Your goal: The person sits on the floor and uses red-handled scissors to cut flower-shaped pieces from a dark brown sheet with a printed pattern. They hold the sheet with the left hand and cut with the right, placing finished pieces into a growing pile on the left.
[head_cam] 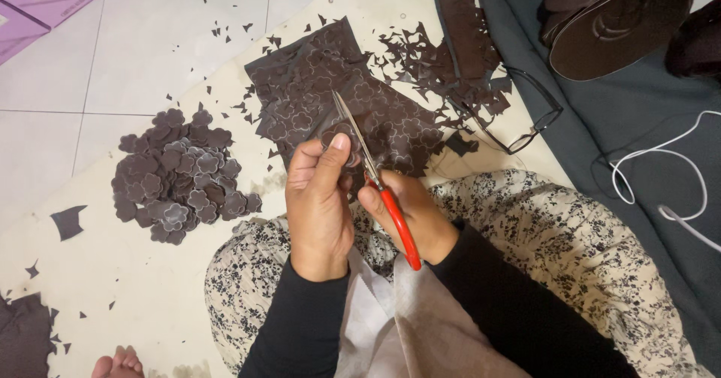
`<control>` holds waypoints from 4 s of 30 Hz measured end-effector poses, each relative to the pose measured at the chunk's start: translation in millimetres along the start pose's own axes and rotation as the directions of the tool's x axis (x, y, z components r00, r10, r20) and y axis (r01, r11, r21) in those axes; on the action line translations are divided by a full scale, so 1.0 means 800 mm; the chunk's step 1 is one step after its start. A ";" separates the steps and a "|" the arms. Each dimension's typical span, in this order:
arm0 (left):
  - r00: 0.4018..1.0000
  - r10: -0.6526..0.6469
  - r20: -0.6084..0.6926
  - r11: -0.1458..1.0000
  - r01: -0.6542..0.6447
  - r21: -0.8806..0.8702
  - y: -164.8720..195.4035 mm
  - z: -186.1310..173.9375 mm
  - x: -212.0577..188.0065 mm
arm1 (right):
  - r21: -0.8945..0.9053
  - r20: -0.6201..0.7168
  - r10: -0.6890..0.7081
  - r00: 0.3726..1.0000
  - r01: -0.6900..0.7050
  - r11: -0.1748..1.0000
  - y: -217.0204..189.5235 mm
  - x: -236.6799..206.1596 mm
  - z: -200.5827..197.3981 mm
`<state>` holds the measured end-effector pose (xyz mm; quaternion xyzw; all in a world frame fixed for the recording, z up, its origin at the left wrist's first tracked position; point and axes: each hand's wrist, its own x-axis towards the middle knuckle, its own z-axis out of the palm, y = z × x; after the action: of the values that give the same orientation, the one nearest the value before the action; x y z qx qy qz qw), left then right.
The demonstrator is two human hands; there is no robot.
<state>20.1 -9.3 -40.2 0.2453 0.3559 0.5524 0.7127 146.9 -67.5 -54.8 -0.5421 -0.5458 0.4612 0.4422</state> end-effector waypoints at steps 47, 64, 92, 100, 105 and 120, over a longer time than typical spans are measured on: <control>0.996 0.082 0.035 0.952 -0.088 0.294 0.042 -0.018 0.004 | -0.101 0.174 0.168 0.970 -0.152 0.983 0.005 0.007 -0.014; 0.998 0.063 0.023 0.954 -0.067 0.291 0.039 -0.013 0.003 | -0.043 0.149 0.143 0.978 -0.138 0.989 0.012 0.007 -0.011; 0.998 0.043 0.037 0.951 -0.052 0.305 0.042 -0.012 0.001 | 0.064 0.285 0.055 0.957 -0.076 0.995 0.002 0.006 -0.024; 0.997 0.067 0.047 0.938 -0.079 0.338 0.039 -0.013 -0.001 | 0.025 0.257 0.073 0.964 -0.082 0.996 0.010 0.008 -0.020; 0.996 0.074 0.053 0.940 -0.087 0.329 0.040 -0.012 0.000 | -0.087 0.210 0.026 0.977 -0.008 0.996 0.015 0.010 -0.023; 0.996 0.085 0.033 0.922 -0.091 0.377 0.040 -0.007 -0.003 | -0.077 0.257 0.010 0.966 0.010 0.997 0.010 0.012 -0.025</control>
<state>-4.5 -3.0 -19.6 0.3981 0.4383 0.5031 0.6295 168.2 -57.7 -59.0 -0.4944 -0.6160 0.5060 0.3466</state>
